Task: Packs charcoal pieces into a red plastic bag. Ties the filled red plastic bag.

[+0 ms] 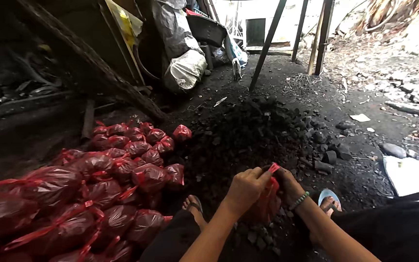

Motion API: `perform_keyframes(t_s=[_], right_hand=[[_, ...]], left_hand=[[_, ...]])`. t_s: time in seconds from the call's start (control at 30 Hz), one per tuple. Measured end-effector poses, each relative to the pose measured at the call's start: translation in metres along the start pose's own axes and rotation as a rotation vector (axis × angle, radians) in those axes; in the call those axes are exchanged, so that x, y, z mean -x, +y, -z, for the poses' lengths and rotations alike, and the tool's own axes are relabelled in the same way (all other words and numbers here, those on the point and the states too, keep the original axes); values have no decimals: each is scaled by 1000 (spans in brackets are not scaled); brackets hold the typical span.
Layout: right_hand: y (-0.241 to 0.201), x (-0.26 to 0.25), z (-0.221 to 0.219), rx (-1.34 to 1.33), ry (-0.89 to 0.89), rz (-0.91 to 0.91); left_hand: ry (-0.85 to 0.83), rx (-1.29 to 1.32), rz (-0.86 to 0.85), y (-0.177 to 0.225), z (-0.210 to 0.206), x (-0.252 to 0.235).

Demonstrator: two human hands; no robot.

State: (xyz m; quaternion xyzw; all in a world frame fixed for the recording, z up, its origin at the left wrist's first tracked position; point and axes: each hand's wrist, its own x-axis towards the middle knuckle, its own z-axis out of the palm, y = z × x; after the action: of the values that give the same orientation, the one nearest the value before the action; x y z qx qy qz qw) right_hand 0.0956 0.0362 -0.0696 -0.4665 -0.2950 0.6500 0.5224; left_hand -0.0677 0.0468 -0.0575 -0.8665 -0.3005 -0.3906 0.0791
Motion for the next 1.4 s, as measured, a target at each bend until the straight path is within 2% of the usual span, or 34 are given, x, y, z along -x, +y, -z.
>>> perform_keyframes(t_s=[0.07,0.17,0.27,0.37,0.5,0.57,0.6,0.67,0.77,0.87,0.97,1.0,1.07,1.13,1.2,1.3,1.4], right_hand=[[-1,0,7,-1,-82,92],[2,-2,16,187,-107,178],[3,-2,19,322,-80,241],[5,-7,20,353,-77,281],[12,-27,16,374,-200,239],[22,-34,15,371,-224,172],[33,-39,20,367,-182,150],[64,-46,43,410,10,88],[135,-40,99,548,280,-187],[218,1,147,740,256,-503],[255,35,146,829,212,-768],[259,37,136,798,226,-793],[271,27,115,671,339,-721],[278,-2,95,545,495,-580],[275,-42,79,497,615,-498],[243,-97,65,540,655,-535],[223,-126,74,640,602,-501]], left_hand=[[-150,70,128,4,6,0],[-564,416,570,9,27,-10],[-700,616,833,8,34,-17],[-704,608,846,11,45,-17],[-620,210,607,12,54,-14],[-613,76,588,8,52,-14],[-645,39,601,4,49,-14],[-712,-4,619,-2,44,-12],[-653,-39,574,-9,46,-6],[-589,-36,592,-18,57,3],[-568,5,695,-32,73,13],[-562,10,738,-37,78,15],[-539,-4,796,-47,87,23],[-485,-20,862,-56,93,32],[-438,49,1008,-61,101,33],[-266,362,1259,-60,107,22],[0,710,1378,-59,104,15]])
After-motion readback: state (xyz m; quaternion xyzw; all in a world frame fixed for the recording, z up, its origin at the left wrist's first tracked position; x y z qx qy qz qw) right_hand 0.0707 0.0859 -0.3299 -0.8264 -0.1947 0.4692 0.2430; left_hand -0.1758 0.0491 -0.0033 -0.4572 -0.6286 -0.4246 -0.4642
